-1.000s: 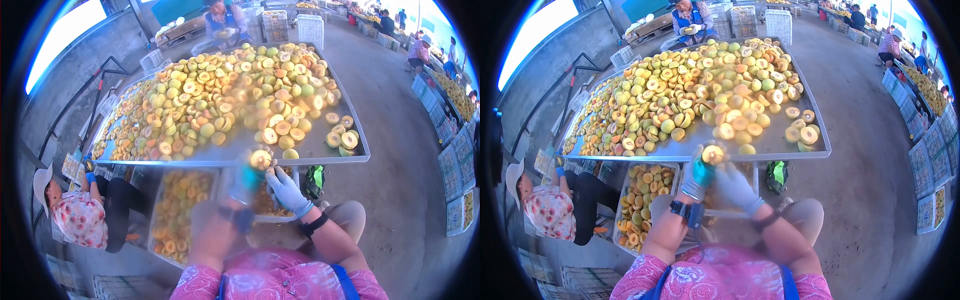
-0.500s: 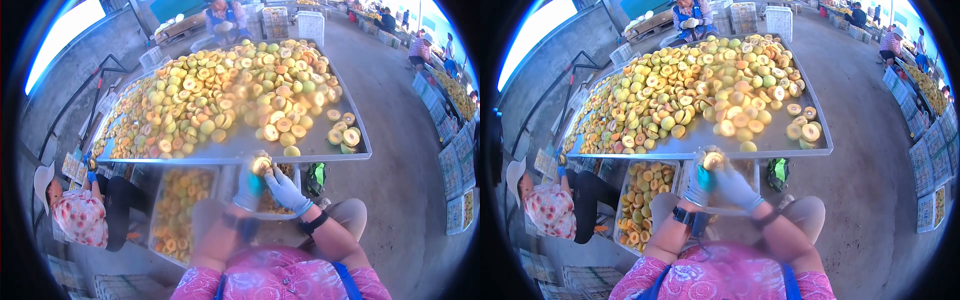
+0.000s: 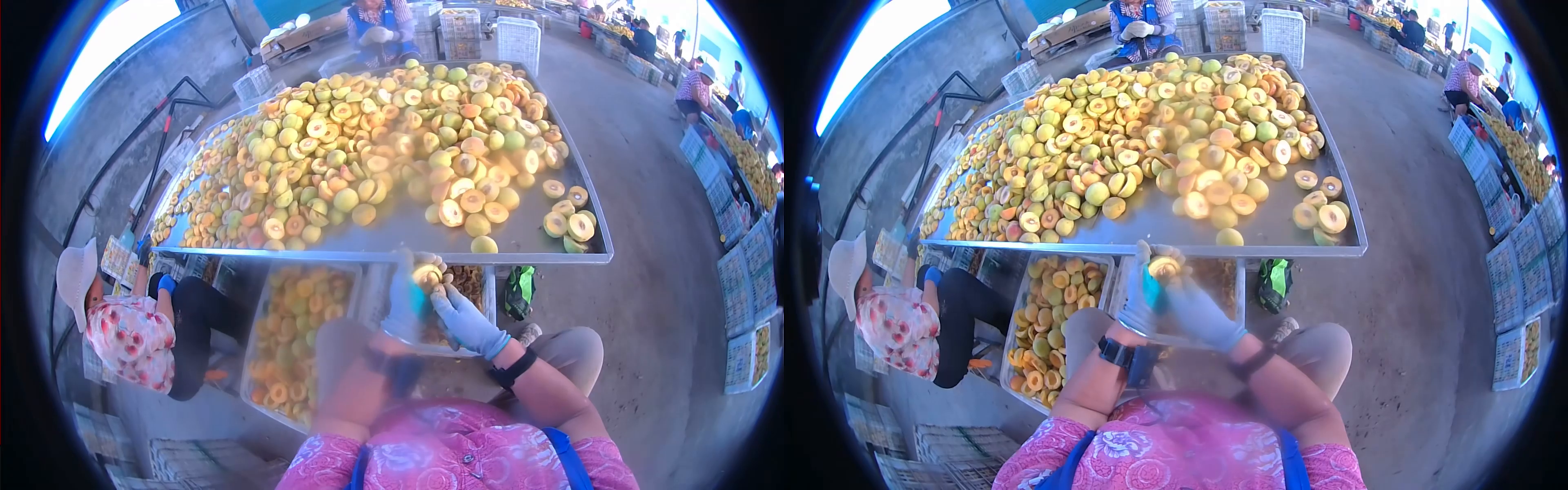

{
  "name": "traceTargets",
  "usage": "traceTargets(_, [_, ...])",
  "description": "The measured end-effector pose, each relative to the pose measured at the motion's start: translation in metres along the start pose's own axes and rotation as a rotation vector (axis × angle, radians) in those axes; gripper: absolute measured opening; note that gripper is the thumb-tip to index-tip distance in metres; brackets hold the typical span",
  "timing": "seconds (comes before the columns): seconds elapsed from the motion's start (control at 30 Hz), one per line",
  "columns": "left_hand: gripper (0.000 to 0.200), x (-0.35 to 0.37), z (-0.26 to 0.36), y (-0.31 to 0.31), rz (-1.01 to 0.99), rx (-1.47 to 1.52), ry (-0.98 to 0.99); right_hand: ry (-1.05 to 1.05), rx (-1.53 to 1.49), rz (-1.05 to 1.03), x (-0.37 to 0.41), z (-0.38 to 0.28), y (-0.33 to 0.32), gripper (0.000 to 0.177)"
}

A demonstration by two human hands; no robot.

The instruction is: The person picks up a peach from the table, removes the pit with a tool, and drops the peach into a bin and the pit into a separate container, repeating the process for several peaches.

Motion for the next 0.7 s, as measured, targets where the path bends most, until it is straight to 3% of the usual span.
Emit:
traceTargets(0.1, [0.049,0.007,0.013,0.006,0.122,-0.247,0.059,-0.024,0.036,-0.002,-0.001,0.006,0.003,0.034])
traceTargets(0.23, [0.043,0.001,0.015,0.006,0.075,-0.139,-0.009,0.064,-0.023,-0.037,0.003,-0.003,0.005,0.035])
traceTargets(0.3, [0.043,-0.004,0.005,-0.003,0.070,0.006,-0.167,0.152,-0.085,-0.088,0.007,-0.013,0.006,0.034])
traceTargets(0.37, [0.042,0.002,0.013,0.006,0.070,-0.064,-0.127,0.235,-0.148,-0.136,0.008,-0.011,0.009,0.032])
traceTargets(0.43, [0.042,0.005,0.011,0.008,0.071,-0.135,-0.091,0.142,-0.078,-0.074,0.008,-0.011,0.011,0.029])
traceTargets(0.5, [0.052,0.004,0.010,0.001,0.143,-0.264,0.087,0.170,-0.107,-0.076,0.010,-0.012,0.012,0.028])
traceTargets(0.63, [0.050,0.008,0.016,0.008,0.105,-0.035,-0.080,0.289,-0.171,-0.129,0.007,0.000,0.009,0.030])
traceTargets(0.7, [0.047,0.007,0.014,0.001,0.132,-0.041,-0.065,0.179,-0.125,-0.121,0.001,0.011,0.013,0.031])
Point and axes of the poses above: each hand's wrist, its own x-axis away from the middle knuckle, its own y-axis out of the palm, z = x × y, the point moved 5 cm from there along -x, towards the middle knuckle, and after that the axes turned 10 degrees about y, right-handed, at the moved point
